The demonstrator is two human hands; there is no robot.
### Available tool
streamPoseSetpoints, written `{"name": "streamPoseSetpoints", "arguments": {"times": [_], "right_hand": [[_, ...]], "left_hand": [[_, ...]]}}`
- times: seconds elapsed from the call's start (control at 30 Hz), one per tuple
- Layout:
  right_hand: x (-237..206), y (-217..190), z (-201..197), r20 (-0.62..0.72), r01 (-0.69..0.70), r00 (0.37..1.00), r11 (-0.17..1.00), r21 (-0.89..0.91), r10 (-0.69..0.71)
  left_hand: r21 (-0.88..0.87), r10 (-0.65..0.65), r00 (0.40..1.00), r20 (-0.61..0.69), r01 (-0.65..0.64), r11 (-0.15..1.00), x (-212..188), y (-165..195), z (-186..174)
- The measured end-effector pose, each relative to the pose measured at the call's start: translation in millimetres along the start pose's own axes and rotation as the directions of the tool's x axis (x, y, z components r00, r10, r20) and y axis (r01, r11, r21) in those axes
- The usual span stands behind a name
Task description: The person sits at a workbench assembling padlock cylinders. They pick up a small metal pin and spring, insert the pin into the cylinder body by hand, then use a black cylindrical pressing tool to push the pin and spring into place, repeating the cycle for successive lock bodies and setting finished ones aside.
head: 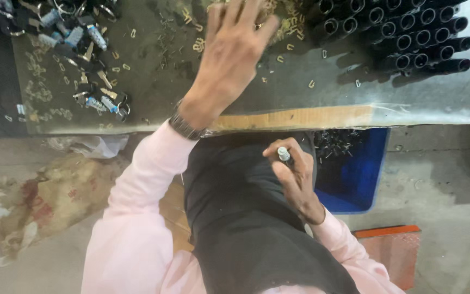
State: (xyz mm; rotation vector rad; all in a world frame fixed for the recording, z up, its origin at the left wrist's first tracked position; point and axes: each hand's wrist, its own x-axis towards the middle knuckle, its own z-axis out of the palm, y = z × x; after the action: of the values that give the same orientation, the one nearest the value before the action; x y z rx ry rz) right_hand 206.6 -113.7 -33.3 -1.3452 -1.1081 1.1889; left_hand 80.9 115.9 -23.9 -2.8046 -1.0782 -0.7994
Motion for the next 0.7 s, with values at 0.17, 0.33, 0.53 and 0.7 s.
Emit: {"name": "streamPoseSetpoints", "arguments": {"times": [0.17, 0.33, 0.53, 0.7], "right_hand": [[6, 15, -4, 0.075, -0.085, 0.995, 0.964, 0.254, 0.067], [12, 14, 3, 0.150, -0.060, 0.988, 0.981, 0.185, 0.032], [16, 5, 8, 0.170, -0.081, 0.984, 0.991, 0.109, 0.062], [15, 7, 6, 0.197, -0.117, 0.975, 0.992, 0.049, 0.106]], "left_hand": [[-0.218, -0.114, 0.985, 0.132, 0.141, 0.966, -30, -9, -33], [-0.225, -0.082, 0.982, 0.169, 0.120, 0.967, -41, -3, -44], [-0.020, -0.105, 0.981, 0.165, 0.110, 0.994, -33, 12, -29], [-0.210, -0.195, 0.970, 0.148, 0.224, 0.952, -41, 8, -39]]}}
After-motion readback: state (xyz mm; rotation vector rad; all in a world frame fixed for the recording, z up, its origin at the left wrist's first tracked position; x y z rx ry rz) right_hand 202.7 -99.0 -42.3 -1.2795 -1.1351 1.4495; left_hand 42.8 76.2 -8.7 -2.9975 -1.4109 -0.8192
